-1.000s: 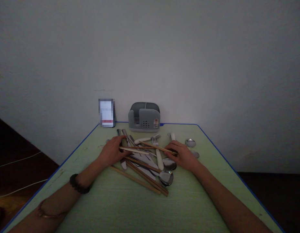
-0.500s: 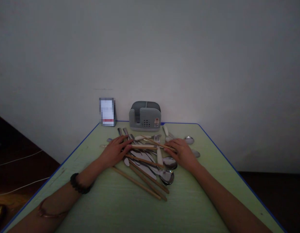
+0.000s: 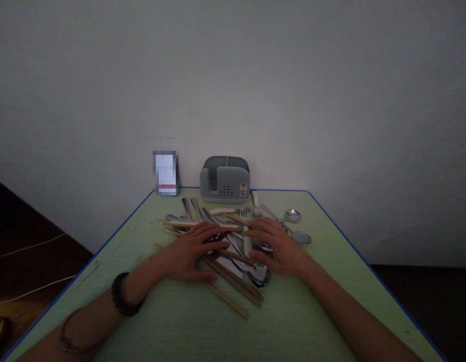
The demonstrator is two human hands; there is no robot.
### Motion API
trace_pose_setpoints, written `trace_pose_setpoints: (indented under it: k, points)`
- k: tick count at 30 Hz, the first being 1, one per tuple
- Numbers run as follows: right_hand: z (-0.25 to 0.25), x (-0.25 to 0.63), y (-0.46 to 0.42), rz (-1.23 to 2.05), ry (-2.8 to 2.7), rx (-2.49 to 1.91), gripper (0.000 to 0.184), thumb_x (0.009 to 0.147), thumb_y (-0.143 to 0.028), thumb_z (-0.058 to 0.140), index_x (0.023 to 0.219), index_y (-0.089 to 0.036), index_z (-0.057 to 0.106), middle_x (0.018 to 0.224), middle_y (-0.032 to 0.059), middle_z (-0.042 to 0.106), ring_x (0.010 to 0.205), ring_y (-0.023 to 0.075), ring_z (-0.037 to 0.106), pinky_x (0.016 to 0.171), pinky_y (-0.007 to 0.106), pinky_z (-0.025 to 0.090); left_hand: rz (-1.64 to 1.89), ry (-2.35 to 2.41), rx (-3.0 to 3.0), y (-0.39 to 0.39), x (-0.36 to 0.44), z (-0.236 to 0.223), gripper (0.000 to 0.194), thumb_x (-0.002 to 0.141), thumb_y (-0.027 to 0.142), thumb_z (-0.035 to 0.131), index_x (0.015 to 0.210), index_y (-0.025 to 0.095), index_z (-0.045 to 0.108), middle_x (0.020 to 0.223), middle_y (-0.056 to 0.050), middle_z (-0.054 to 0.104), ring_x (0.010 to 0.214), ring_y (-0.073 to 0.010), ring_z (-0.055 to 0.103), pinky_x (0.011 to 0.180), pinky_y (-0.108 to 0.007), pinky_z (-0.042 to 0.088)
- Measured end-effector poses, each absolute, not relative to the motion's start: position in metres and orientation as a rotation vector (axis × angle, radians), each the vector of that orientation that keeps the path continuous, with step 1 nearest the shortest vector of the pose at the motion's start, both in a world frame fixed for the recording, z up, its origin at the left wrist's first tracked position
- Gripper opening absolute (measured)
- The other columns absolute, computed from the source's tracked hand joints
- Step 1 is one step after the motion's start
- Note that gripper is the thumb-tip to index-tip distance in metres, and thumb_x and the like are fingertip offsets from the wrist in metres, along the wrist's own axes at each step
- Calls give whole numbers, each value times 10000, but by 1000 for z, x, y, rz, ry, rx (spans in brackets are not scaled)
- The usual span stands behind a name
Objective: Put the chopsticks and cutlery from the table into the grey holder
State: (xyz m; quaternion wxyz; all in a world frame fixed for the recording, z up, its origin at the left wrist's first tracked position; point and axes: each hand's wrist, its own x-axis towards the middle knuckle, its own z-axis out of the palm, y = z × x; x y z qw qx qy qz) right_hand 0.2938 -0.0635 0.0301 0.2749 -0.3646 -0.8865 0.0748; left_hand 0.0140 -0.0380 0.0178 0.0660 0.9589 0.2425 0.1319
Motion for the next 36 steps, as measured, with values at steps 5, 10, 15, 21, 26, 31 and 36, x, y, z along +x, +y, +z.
trace_pose_setpoints:
  k: [5,10,15,21,26,31,36]
  points:
    - [35,275,-78,333,-2550,-1030,499,781,-467,603,1231,-253,567,1393,84,443,1316,268,329,1062,474,300,326,864,2882,-38,15,14,645,808,506,544,1389,321,337,1471,-35,328,1361,-280,236,1109,-512,202]
    - [30,279,-71,258,-2482,-1068,371,863,-393,519,1179,-212,590,1235,97,583,1240,242,433,1039,441,340,407,864,2829,-36,15,15,624,826,461,546,1389,280,346,1406,-49,433,1335,-257,292,1105,-475,245]
    - [23,291,-59,174,-2399,-1174,256,878,-309,500,1054,-171,623,1045,110,650,1095,236,538,973,438,396,450,891,2794,-35,16,15,474,881,395,482,1327,240,435,1335,-77,499,1276,-246,378,1078,-464,301]
    - [13,301,-49,171,-2309,-1157,182,875,-258,496,941,-190,652,991,89,659,1025,216,570,930,413,433,542,865,2731,-35,18,16,338,880,375,493,1169,208,548,1201,-96,578,1197,-236,453,1035,-435,366]
    - [8,301,-47,147,-2170,-1210,178,844,-241,522,950,-187,655,1160,121,599,1092,229,551,941,419,435,551,887,2737,-31,18,10,295,898,359,471,1131,200,559,1163,-89,594,1187,-222,455,1028,-421,372]
    - [8,301,-46,191,-2183,-1177,160,853,-224,505,882,-198,660,1028,89,661,1001,209,597,907,402,457,600,894,2703,-27,18,4,257,912,351,450,1075,204,584,1094,-76,618,1107,-198,510,978,-384,417]
    - [24,295,-57,173,-2227,-1088,177,869,-291,506,906,-201,655,1012,90,674,1006,212,597,918,404,441,589,898,2685,-28,18,6,255,913,354,447,1068,206,585,1080,-73,620,1099,-196,513,977,-377,412]
